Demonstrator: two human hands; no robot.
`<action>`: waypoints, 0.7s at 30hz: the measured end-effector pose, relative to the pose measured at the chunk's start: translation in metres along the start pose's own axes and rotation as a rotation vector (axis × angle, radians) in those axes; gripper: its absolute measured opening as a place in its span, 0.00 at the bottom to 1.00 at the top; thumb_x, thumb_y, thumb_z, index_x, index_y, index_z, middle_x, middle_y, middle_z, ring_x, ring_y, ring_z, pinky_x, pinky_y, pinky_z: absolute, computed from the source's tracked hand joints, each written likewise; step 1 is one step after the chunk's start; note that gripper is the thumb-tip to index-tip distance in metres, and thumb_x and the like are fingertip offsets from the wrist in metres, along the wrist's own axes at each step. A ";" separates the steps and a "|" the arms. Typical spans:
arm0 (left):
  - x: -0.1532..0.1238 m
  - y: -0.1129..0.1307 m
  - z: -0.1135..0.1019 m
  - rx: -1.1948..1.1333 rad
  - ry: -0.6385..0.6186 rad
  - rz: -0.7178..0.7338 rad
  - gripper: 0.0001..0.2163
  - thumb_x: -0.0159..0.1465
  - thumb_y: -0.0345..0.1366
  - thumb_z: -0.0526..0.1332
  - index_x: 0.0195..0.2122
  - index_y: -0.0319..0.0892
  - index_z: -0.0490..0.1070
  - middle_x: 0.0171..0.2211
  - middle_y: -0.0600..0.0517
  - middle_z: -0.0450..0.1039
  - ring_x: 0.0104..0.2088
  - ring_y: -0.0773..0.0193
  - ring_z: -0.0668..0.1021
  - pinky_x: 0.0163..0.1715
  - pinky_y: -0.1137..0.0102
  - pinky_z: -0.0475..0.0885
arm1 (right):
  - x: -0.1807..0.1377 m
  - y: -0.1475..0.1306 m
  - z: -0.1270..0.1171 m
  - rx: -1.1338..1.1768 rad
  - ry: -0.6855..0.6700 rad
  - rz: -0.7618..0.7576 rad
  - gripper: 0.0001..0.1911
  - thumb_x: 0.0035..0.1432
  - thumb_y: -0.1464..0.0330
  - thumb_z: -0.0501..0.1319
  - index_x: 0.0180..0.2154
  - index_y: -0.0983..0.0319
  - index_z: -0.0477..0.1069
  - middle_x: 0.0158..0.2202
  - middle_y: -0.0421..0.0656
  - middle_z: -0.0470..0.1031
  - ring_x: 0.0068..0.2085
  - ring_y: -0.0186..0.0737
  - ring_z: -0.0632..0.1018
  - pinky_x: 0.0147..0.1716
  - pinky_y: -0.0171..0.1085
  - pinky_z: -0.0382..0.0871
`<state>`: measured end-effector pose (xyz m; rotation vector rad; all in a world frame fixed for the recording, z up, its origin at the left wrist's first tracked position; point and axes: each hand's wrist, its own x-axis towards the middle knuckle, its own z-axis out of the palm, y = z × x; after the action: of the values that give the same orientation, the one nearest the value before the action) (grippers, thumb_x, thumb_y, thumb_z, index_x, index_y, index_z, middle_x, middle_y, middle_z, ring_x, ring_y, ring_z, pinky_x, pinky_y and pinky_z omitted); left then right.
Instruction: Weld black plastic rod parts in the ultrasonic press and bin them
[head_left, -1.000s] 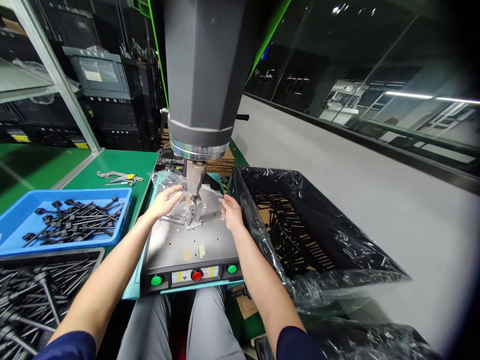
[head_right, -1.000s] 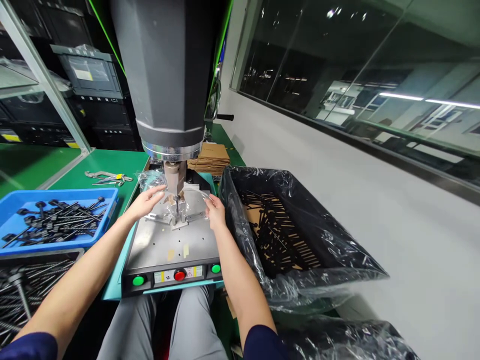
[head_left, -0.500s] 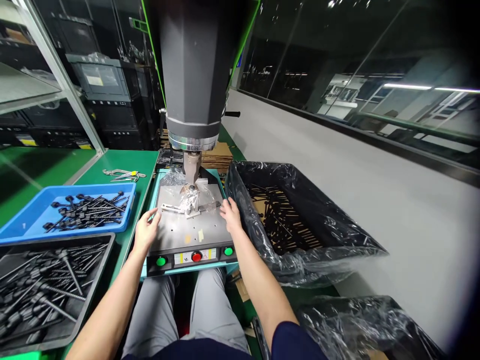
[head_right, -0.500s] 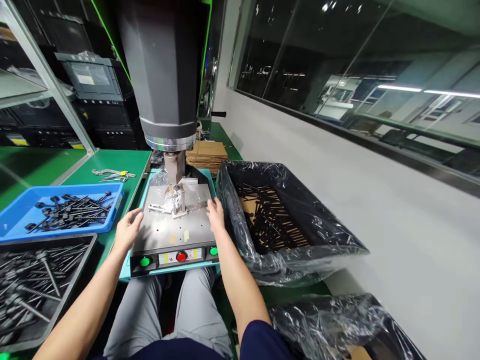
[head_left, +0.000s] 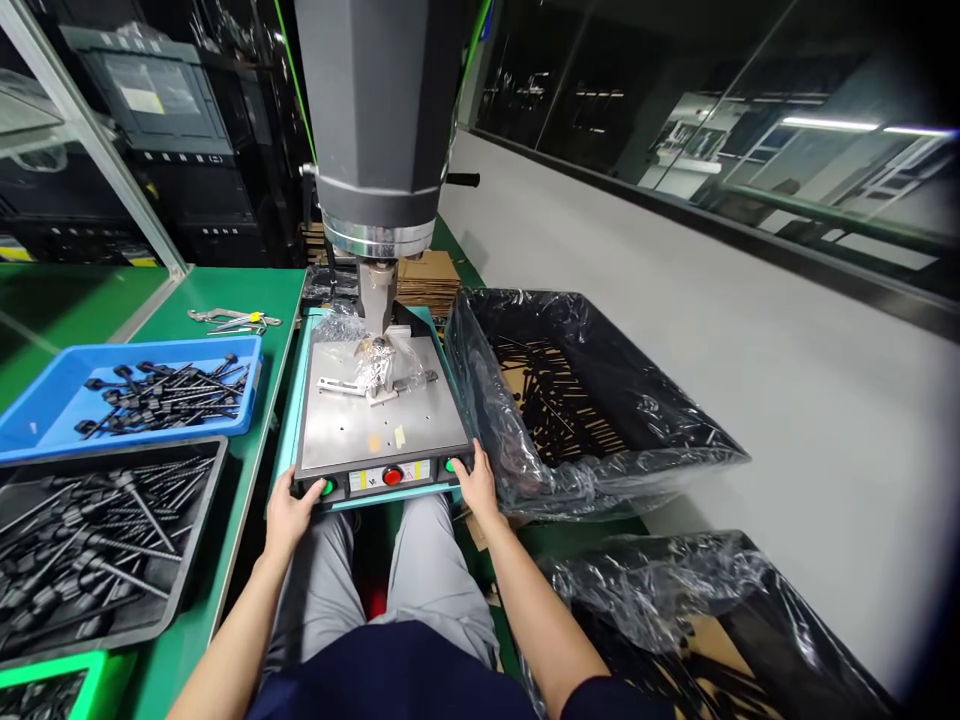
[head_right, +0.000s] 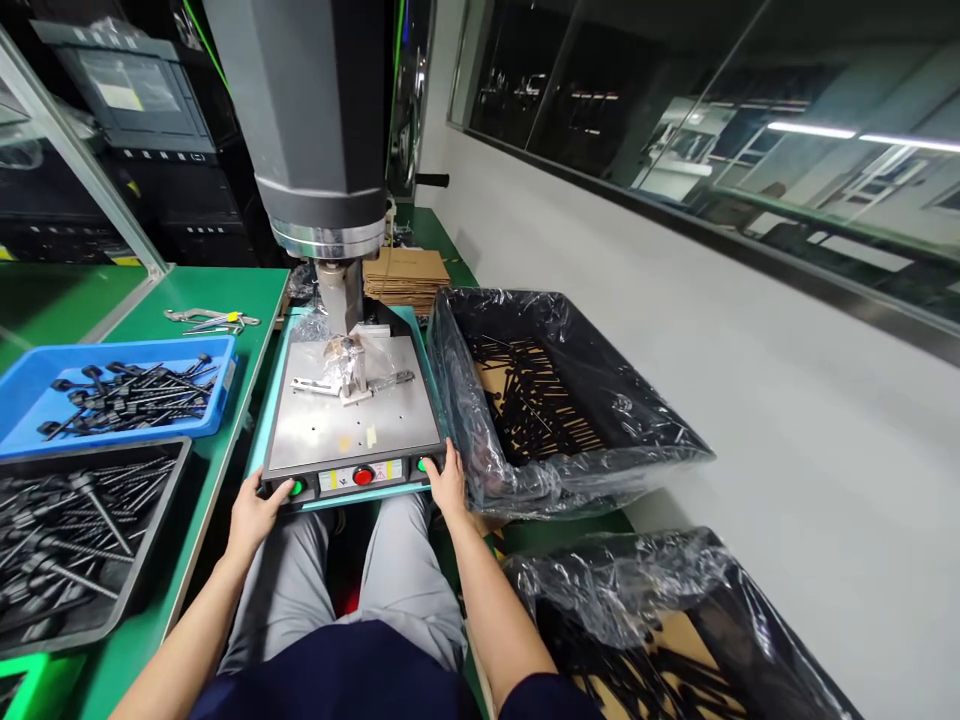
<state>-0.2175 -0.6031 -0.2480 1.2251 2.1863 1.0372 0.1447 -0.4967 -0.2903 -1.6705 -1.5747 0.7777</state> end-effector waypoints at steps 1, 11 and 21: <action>0.001 -0.002 0.000 -0.009 0.005 0.017 0.30 0.56 0.55 0.61 0.58 0.49 0.66 0.58 0.44 0.69 0.60 0.48 0.70 0.61 0.59 0.64 | 0.002 0.004 -0.001 -0.004 -0.020 -0.017 0.42 0.56 0.54 0.58 0.66 0.67 0.52 0.64 0.59 0.60 0.65 0.57 0.62 0.62 0.53 0.57; -0.008 0.010 -0.004 0.039 0.102 0.006 0.38 0.53 0.57 0.63 0.59 0.37 0.65 0.57 0.37 0.67 0.58 0.42 0.70 0.59 0.52 0.65 | -0.003 0.025 0.010 0.129 0.071 -0.049 0.39 0.55 0.55 0.61 0.64 0.64 0.59 0.63 0.55 0.64 0.63 0.53 0.66 0.63 0.51 0.58; -0.018 0.112 0.020 -0.577 -0.140 0.206 0.16 0.60 0.46 0.64 0.44 0.41 0.73 0.51 0.41 0.73 0.51 0.51 0.76 0.51 0.56 0.72 | -0.006 0.020 0.012 0.250 0.084 0.012 0.39 0.55 0.51 0.61 0.62 0.64 0.62 0.63 0.55 0.65 0.64 0.52 0.65 0.65 0.51 0.55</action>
<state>-0.1350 -0.5729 -0.1741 1.2068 1.5162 1.4810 0.1459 -0.5021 -0.3141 -1.5120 -1.3514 0.8613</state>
